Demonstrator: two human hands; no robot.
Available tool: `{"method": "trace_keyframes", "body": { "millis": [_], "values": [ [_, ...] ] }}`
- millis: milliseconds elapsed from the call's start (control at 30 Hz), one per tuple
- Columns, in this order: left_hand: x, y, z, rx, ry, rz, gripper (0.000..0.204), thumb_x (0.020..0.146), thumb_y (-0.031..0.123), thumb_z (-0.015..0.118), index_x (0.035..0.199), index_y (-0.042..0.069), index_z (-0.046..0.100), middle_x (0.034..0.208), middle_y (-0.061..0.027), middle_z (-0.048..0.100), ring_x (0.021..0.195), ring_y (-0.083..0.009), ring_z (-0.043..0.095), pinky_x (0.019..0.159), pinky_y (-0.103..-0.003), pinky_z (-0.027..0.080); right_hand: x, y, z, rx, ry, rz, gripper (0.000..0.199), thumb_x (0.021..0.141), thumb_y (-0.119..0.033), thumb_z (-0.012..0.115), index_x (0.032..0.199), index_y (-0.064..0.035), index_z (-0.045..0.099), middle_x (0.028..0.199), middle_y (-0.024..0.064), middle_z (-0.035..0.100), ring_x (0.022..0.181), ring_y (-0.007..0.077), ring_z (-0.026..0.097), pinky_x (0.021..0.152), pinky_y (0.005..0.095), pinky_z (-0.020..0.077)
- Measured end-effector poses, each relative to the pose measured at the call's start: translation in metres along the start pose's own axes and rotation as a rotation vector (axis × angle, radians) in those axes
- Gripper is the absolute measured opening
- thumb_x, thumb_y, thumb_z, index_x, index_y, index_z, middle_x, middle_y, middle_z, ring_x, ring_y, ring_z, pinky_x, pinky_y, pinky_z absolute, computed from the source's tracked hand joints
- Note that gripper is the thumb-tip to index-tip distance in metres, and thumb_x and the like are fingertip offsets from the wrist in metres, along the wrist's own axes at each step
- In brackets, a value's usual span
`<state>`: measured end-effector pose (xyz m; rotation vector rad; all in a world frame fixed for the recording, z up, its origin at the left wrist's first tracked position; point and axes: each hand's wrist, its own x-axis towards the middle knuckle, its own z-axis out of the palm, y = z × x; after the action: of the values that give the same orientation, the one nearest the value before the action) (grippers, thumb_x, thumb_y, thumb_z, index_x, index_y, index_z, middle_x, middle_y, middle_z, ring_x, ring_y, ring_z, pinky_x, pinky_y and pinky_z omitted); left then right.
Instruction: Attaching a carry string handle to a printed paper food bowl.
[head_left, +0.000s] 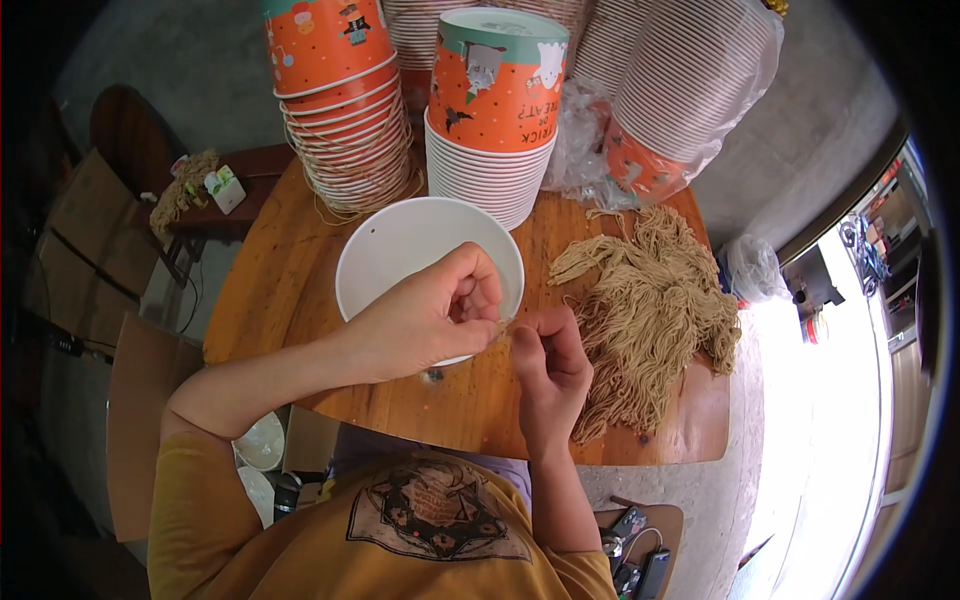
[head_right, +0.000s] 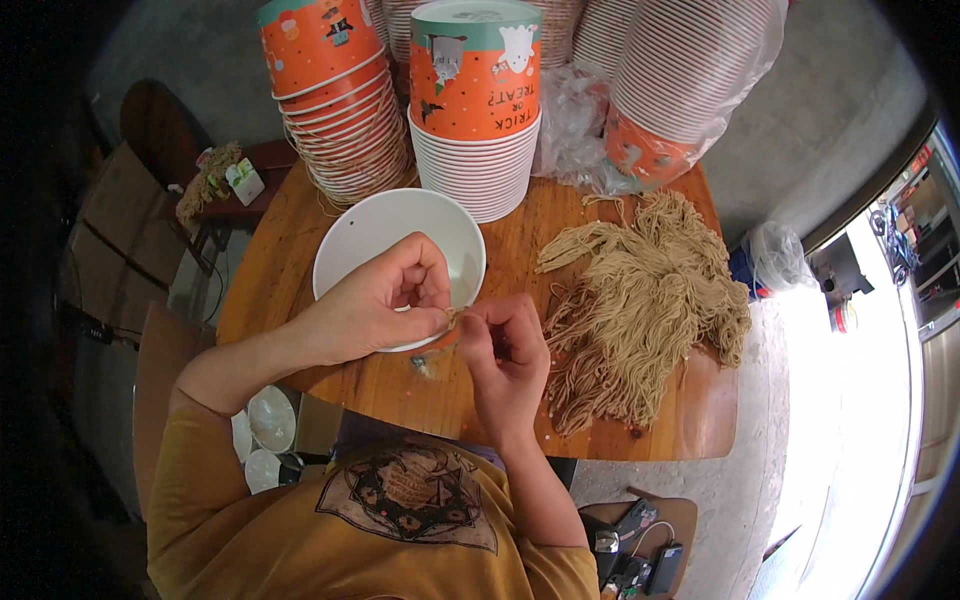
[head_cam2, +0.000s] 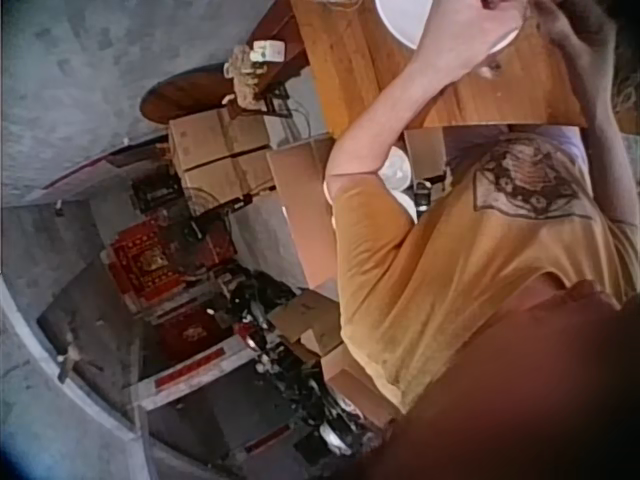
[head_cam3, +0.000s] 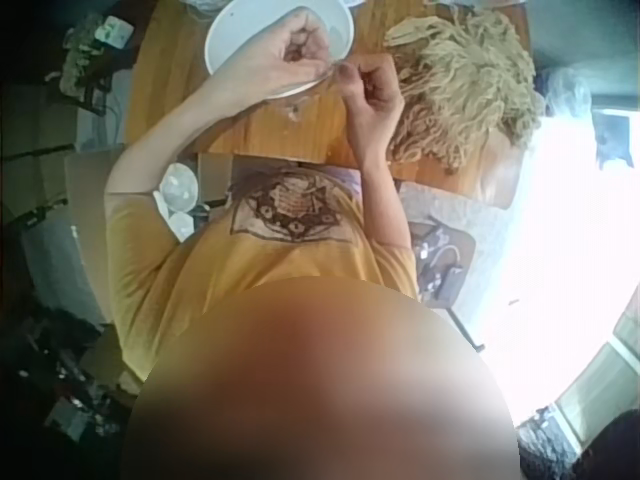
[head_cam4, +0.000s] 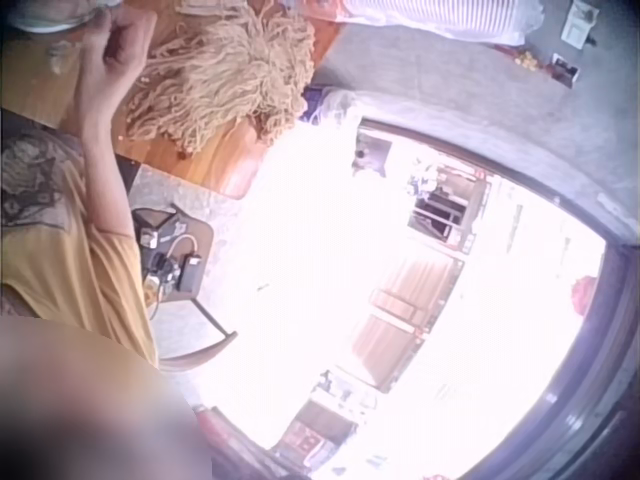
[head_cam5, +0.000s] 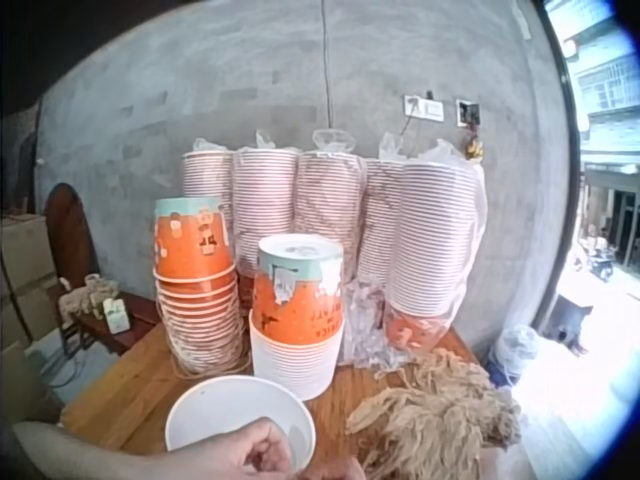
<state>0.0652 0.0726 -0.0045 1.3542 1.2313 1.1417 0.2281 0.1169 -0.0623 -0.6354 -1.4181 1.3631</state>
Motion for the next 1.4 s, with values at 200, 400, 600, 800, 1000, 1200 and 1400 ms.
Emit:
{"method": "trace_keyframes", "body": {
  "millis": [200,400,600,800,1000,1200,1400],
  "values": [
    [-0.001,0.005,-0.002,0.038,-0.023,-0.055,0.025,0.084,-0.003,0.06,0.099,0.006,0.042,0.09,-0.0001,0.051,0.083,-0.006,0.051,0.077,-0.022,0.044,-0.002,-0.005,-0.002,0.018,-0.021,0.078,0.006,0.091,-0.004,0.057,0.085,-0.0019,0.057,0.084,0.0002,0.051,0.072,0.0053,0.045,0.062,0.0195,0.0366],
    [-0.001,0.005,-0.003,0.068,-0.041,-0.049,0.025,0.085,-0.002,0.06,0.1,0.006,0.042,0.091,-0.0004,0.051,0.084,-0.0062,0.051,0.078,-0.023,0.044,-0.003,-0.005,-0.002,0.018,-0.048,0.048,0.002,0.091,-0.003,0.055,0.09,-0.0021,0.057,0.082,-0.0017,0.051,0.067,0.0027,0.043,0.059,0.0172,0.0359],
    [0.0,0.004,-0.002,0.075,-0.027,-0.036,0.024,0.086,-0.002,0.059,0.1,0.006,0.042,0.091,-0.0005,0.051,0.085,-0.0065,0.051,0.08,-0.024,0.044,-0.004,-0.006,-0.001,0.018,-0.055,0.088,0.003,0.091,-0.003,0.055,0.094,-0.0022,0.056,0.079,-0.0033,0.05,0.067,0.0004,0.046,0.059,0.0158,0.0371],
    [-0.001,0.004,-0.001,0.068,-0.037,-0.027,0.023,0.085,-0.002,0.059,0.099,0.006,0.042,0.091,-0.0003,0.051,0.085,-0.0065,0.051,0.078,-0.024,0.044,-0.005,-0.001,-0.002,0.018,-0.05,0.021,0.006,0.09,0.0,0.056,0.096,-0.0021,0.056,0.086,-0.0024,0.05,0.069,0.0004,0.048,0.06,0.0159,0.0402],
    [-0.001,0.005,-0.001,0.067,-0.044,-0.051,0.024,0.084,-0.002,0.059,0.098,0.007,0.042,0.09,0.0004,0.05,0.082,-0.0065,0.05,0.076,-0.024,0.043,-0.005,-0.002,0.0,0.006,-0.06,0.035,0.009,0.088,0.0,0.059,0.096,-0.0027,0.056,0.085,-0.0027,0.052,0.069,0.0001,0.049,0.06,0.0157,0.0408],
    [0.0,0.002,-0.003,0.07,-0.038,-0.028,0.024,0.083,-0.002,0.06,0.097,0.007,0.042,0.088,0.0005,0.051,0.081,-0.0058,0.05,0.075,-0.023,0.043,-0.002,0.0,0.001,-0.033,-0.076,-0.023,0.009,0.087,0.0,0.061,0.092,-0.0044,0.054,0.083,-0.0038,0.052,0.067,-0.0004,0.049,0.059,0.0155,0.0399],
    [0.001,0.004,-0.003,-0.017,-0.046,-0.052,0.022,0.084,-0.003,0.059,0.096,0.006,0.043,0.088,-0.0002,0.052,0.081,-0.0053,0.05,0.072,-0.021,0.043,-0.002,0.0,0.001,0.034,-0.067,-0.036,0.011,0.088,0.002,0.059,0.091,-0.0049,0.052,0.083,-0.0044,0.051,0.066,0.0003,0.046,0.059,0.0158,0.0377]
  ]
}}
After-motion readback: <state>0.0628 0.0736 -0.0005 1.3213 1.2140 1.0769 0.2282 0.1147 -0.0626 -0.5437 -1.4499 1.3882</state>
